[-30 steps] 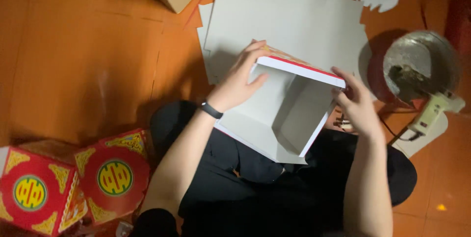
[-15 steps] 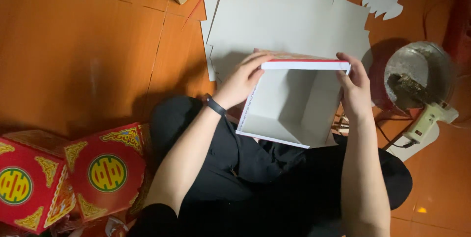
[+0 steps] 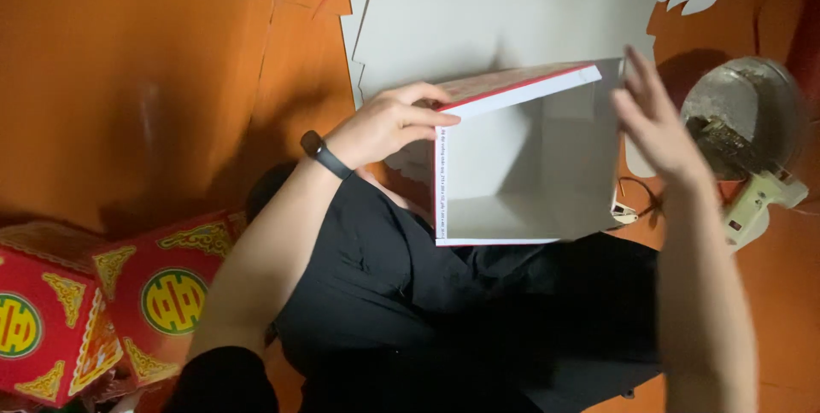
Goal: Assembling decorative paper boxes by folding and interlocking pre-cut sheets while sitting on the floor.
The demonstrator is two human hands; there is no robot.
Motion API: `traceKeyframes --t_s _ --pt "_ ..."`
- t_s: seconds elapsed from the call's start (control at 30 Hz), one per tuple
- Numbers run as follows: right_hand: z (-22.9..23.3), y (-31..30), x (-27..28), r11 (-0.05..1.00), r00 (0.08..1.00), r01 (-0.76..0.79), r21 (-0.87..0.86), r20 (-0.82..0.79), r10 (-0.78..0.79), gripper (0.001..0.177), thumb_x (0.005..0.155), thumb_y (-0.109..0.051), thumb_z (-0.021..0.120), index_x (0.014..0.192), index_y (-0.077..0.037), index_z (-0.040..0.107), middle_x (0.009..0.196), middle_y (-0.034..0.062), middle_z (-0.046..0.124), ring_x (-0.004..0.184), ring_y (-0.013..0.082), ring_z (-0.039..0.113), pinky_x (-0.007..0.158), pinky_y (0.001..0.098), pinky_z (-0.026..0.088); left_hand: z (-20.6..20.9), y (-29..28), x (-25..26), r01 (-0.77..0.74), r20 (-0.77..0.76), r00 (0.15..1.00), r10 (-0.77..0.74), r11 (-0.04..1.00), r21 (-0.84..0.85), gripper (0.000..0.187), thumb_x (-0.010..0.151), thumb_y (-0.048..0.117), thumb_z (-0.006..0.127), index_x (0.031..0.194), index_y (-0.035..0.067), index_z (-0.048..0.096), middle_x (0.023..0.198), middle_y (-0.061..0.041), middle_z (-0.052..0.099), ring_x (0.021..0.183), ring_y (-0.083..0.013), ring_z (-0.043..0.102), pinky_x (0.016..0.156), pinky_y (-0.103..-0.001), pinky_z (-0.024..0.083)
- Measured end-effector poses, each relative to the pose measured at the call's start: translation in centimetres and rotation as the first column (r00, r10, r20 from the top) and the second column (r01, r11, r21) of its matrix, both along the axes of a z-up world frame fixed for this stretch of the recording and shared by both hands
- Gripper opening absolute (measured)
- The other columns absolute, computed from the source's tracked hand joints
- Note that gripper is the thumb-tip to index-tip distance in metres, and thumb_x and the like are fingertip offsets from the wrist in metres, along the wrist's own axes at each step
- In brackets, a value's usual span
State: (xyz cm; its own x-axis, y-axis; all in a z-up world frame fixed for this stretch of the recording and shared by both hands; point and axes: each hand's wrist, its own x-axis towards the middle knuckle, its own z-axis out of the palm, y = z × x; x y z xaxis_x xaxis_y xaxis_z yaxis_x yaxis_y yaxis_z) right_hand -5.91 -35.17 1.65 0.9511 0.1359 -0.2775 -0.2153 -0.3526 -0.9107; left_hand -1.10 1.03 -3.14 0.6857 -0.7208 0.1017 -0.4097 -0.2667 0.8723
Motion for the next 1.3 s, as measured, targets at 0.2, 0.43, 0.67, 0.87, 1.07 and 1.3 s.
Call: traceKeyframes --t_s 0.2,0.43,0.67,0.87,1.07,1.3 --pt "-6.0 -12.4 -8.3 0.862 0.926 -0.067 -0.502 -0.353 -0.134 0.041 0.098 -0.022 0.053 0.131 0.002 0.057 0.129 0.0131 0.06 0.116 0.0233 0.053 0.094 0.039 0.039 -0.2 -0.2 0.0 0.173 0.304 0.943 -0.139 0.981 -0.088 0.036 0.092 -0.011 0.062 0.117 0.015 0.069 0.125 -0.016 0.054 0.11 -0.0313 0.058 0.093 -0.039 0.053" --pt "-16.0 -18.1 -16.5 0.537 0.889 -0.29 -0.792 -0.015 0.458 0.086 0.064 -0.037 0.08 0.141 -0.011 0.052 0.128 0.0176 0.057 0.117 0.035 0.055 0.1 0.0441 0.044 1.2 -0.7 -0.2 0.181 0.25 0.955 -0.158 0.981 -0.072 0.024 0.09 -0.008 0.067 0.107 0.009 0.072 0.11 -0.014 0.054 0.098 -0.0275 0.06 0.083 -0.034 0.054" --pt "-15.6 -14.7 -14.6 0.455 0.818 -0.291 -0.842 0.028 0.574 0.077 0.074 -0.051 0.068 0.141 -0.021 0.043 0.143 0.0069 0.047 0.113 0.0373 0.057 0.084 0.0509 0.05 1.3 -0.2 -0.4 0.113 0.197 0.975 -0.101 0.992 -0.051 0.024 0.092 -0.007 0.066 0.109 0.008 0.073 0.112 -0.014 0.054 0.091 -0.0248 0.061 0.082 -0.033 0.053" --pt "-17.1 -17.7 -15.3 0.583 0.961 -0.087 -0.808 0.085 0.261 0.029 0.088 -0.028 0.074 0.097 -0.003 0.064 0.091 0.0123 0.057 0.083 0.0301 0.052 0.075 0.0404 0.043 0.1 -0.7 0.4 0.072 0.107 0.992 -0.064 0.995 -0.069 0.023 0.094 -0.005 0.062 0.108 0.009 0.073 0.112 -0.012 0.053 0.098 -0.0246 0.057 0.084 -0.033 0.055" --pt "-4.2 -9.1 -13.2 0.919 0.902 0.342 -0.197 0.342 -0.263 0.032 0.098 0.011 0.058 0.116 -0.001 0.035 0.115 0.0271 0.057 0.107 0.0357 0.063 0.091 0.0386 0.049 -0.3 -1.8 1.6 0.018 -0.039 0.999 -0.016 0.998 0.052 0.015 0.092 0.008 0.066 0.1 0.013 0.076 0.105 -0.004 0.051 0.099 -0.0188 0.055 0.088 -0.03 0.044" --pt "-8.3 13.1 -9.6 0.916 0.914 0.372 -0.148 -0.112 -0.39 0.031 0.082 -0.027 0.082 0.103 -0.007 0.072 0.098 0.0115 0.072 0.092 0.0241 0.07 0.083 0.0388 0.054 -2.3 -0.9 2.6 0.016 0.011 1.0 -0.017 0.999 0.028 0.011 0.09 0.008 0.069 0.1 0.009 0.074 0.113 -0.012 0.06 0.107 -0.0316 0.063 0.091 -0.043 0.051"
